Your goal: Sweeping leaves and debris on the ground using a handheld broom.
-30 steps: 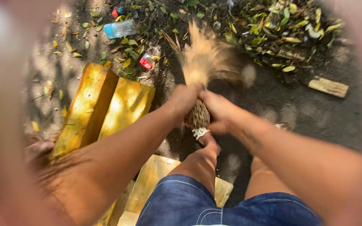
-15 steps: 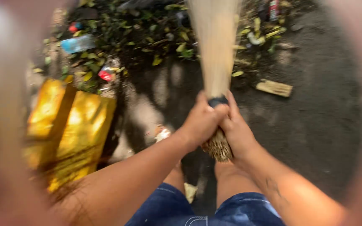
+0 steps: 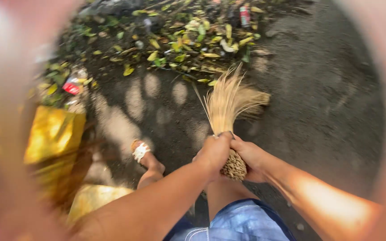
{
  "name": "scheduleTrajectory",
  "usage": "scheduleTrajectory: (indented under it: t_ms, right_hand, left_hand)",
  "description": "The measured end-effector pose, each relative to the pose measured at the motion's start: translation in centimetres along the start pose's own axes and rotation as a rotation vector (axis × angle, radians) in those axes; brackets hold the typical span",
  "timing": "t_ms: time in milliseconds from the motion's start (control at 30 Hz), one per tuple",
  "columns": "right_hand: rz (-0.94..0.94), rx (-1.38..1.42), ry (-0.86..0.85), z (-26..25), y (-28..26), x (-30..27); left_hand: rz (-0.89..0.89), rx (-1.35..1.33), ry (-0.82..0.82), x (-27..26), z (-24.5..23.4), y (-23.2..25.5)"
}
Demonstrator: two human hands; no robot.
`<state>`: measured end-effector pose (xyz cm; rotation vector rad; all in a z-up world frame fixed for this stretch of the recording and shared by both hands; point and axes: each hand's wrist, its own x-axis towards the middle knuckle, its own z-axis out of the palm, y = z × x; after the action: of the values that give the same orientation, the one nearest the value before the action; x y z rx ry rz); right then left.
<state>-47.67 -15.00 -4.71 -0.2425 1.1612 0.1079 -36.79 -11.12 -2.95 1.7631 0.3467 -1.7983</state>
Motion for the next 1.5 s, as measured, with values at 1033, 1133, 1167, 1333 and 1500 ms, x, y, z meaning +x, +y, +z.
scheduleTrajectory:
  t_ms: [1033, 1133, 1167, 1333, 1500]
  right_hand:
    - [-0.401, 0.268, 0.156, -4.1, -3.3, 2.6]
    - [-0.121, 0.185, 0.032, -1.1, -3.9, 5.3]
    - [-0.121, 0.051, 0.023, 0.2, -4.9, 5.8]
    - [-0.219, -0.051, -0.188, 6.1, -8.5, 9.1]
    - [-0.19, -0.195, -0.238, 11.5, -10.6, 5.6]
  left_hand:
    - [0.165, 0.468, -0.392, 12.1, 6.5, 2.6]
    - [0.298, 0.351, -0.139, 7.6, 0.2, 4.2]
    - [0.335, 0.333, -0.02, 7.1, -0.9, 5.0]
    - [0.554, 0.205, 0.139, 7.7, -5.8, 9.3]
    - [0.646, 0.152, 0.303, 4.5, -8.3, 10.8]
